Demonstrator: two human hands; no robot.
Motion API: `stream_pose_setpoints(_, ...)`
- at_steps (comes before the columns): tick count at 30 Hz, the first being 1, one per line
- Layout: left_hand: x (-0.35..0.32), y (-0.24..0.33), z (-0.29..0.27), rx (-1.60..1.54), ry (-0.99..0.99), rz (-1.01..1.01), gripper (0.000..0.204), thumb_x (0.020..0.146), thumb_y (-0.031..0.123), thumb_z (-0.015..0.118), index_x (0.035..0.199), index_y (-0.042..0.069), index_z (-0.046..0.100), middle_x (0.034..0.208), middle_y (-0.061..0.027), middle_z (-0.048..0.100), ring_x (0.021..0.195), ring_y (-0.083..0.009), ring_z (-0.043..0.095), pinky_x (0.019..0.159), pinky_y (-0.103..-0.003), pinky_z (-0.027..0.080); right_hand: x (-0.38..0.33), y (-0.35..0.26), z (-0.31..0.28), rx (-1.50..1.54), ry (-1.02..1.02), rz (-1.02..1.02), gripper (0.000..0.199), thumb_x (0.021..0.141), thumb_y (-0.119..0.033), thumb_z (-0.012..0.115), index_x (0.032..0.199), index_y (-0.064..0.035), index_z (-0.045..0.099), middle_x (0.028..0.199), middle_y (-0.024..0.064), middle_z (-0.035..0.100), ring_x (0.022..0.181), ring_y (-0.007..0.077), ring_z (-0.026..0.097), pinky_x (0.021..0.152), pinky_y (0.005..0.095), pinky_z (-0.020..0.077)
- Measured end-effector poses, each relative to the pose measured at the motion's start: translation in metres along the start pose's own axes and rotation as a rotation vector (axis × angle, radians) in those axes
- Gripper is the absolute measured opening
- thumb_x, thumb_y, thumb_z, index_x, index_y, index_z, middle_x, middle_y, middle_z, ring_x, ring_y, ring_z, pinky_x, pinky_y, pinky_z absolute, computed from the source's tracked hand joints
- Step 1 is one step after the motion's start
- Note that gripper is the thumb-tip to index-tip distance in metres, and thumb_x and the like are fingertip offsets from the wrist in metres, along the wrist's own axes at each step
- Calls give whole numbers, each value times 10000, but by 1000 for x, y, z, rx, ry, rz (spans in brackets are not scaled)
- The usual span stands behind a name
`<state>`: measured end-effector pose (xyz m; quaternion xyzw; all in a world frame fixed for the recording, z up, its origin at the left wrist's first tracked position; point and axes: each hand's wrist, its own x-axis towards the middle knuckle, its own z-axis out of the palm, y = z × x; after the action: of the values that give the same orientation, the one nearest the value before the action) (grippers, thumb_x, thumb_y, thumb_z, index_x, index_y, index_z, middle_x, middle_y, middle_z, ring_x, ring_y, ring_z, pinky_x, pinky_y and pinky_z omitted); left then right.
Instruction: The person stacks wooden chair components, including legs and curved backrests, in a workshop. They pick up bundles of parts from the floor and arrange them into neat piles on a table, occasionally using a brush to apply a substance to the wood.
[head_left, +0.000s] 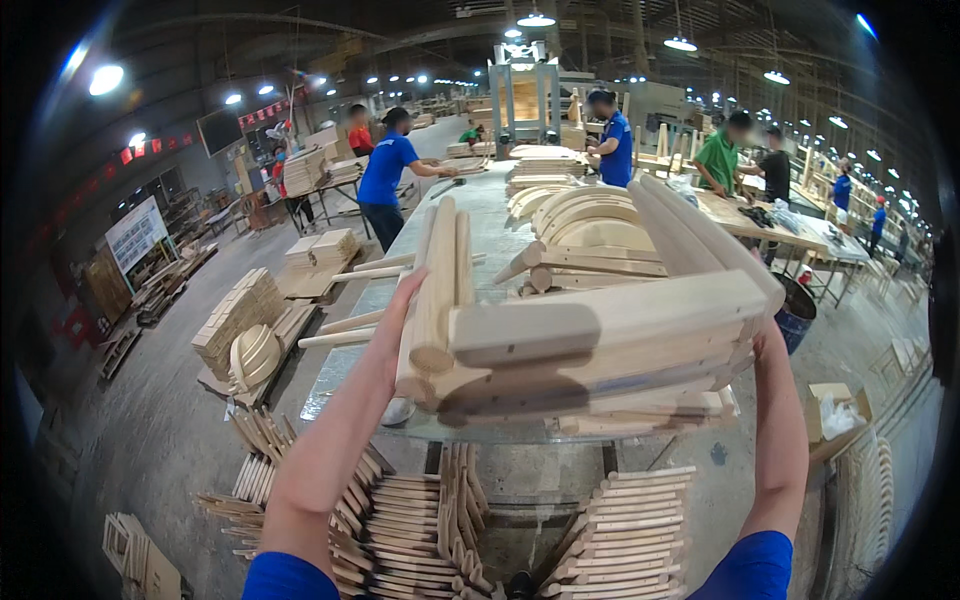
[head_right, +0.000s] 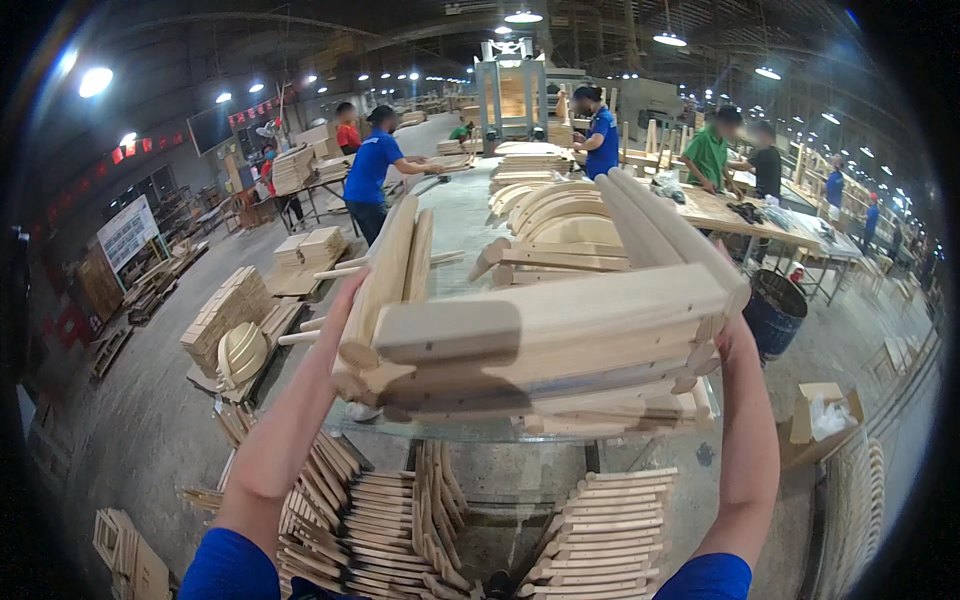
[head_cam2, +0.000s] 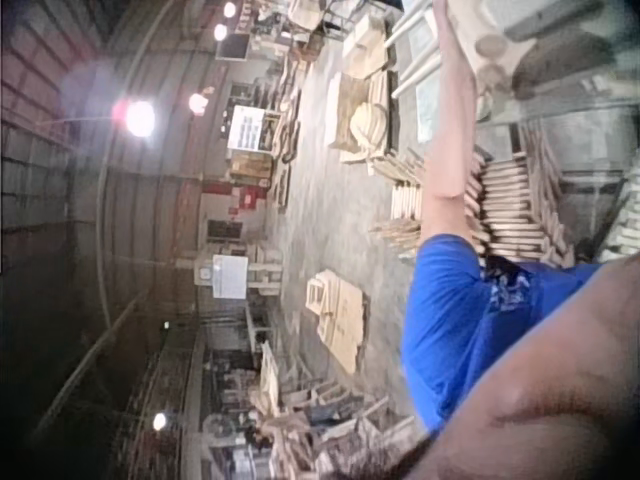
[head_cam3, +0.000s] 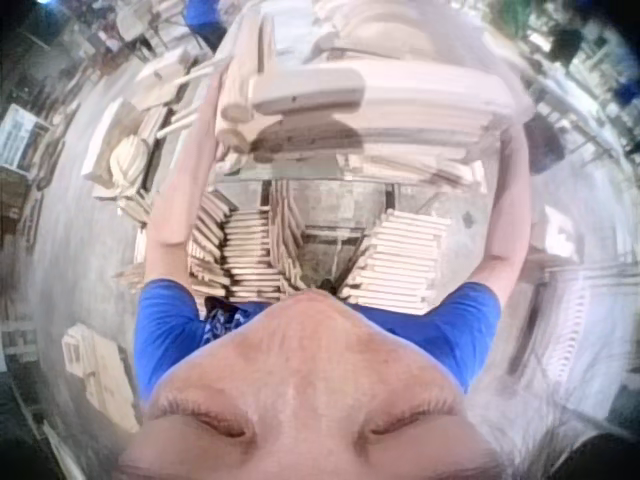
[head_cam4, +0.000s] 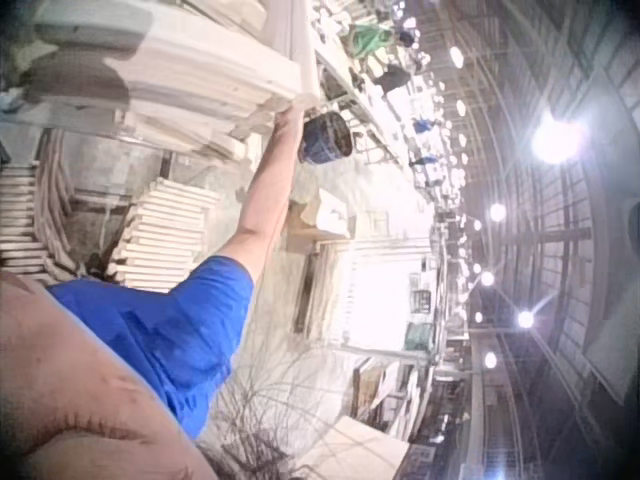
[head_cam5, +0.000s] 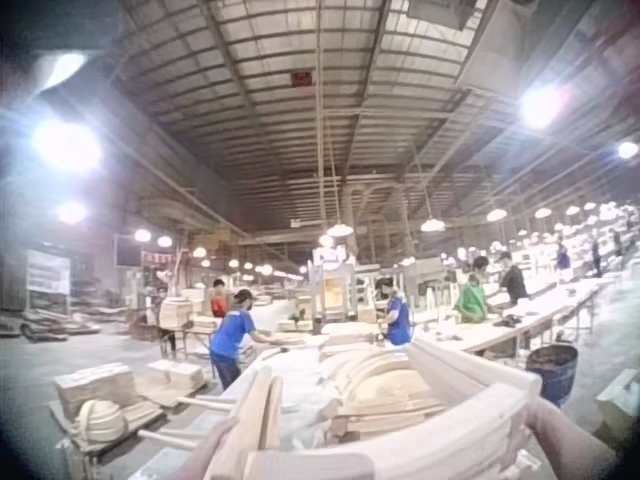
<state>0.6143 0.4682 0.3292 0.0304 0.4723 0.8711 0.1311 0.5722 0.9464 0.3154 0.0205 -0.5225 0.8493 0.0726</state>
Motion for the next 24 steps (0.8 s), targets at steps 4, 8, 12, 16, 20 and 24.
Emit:
stream_pose_setpoints(4,114,30,18,69,-125,50,536,788,467,558,1168,93,507,1042,-103,589,887,-239,602,771,-414,507,99,-23,-26,-146,-58,-39,508,864,-491,437,1208,-120,481,1025,43,573,929,159,558,771,325,475)
stream_pose_setpoints(8,209,63,24,37,-208,5,478,814,462,525,1139,111,524,1040,-91,588,893,-247,597,773,-439,504,186,-42,-37,-279,-128,-132,491,865,-476,439,1208,-127,483,1027,40,571,937,160,554,772,325,474)
stream_pose_setpoints(12,271,71,23,388,-97,25,512,800,521,492,1132,132,521,1049,-84,570,904,-253,582,804,-437,491,230,-47,-25,-307,-66,-145,595,804,-528,488,1238,-123,455,1121,29,536,1007,155,519,836,327,422)
stream_pose_setpoints(16,303,37,34,625,103,-58,574,763,590,415,1138,170,523,1186,-112,508,1026,-276,533,746,-528,470,248,-15,-13,-662,140,10,798,723,-698,443,1368,-251,300,1346,77,347,1140,248,431,912,390,368)
stream_pose_setpoints(20,336,14,7,706,106,-120,541,758,561,421,1116,172,532,1055,-74,580,871,-222,589,653,-407,505,261,-1,-18,-925,90,90,841,694,-721,459,1365,-238,304,1336,142,360,1163,297,419,935,417,348)
stream_pose_setpoints(24,347,15,-33,581,171,-168,501,764,526,424,1068,147,548,946,-61,603,807,-198,596,643,-362,515,265,16,1,-798,-33,158,838,695,-720,459,1355,-220,328,1277,215,404,1146,324,435,921,452,353)
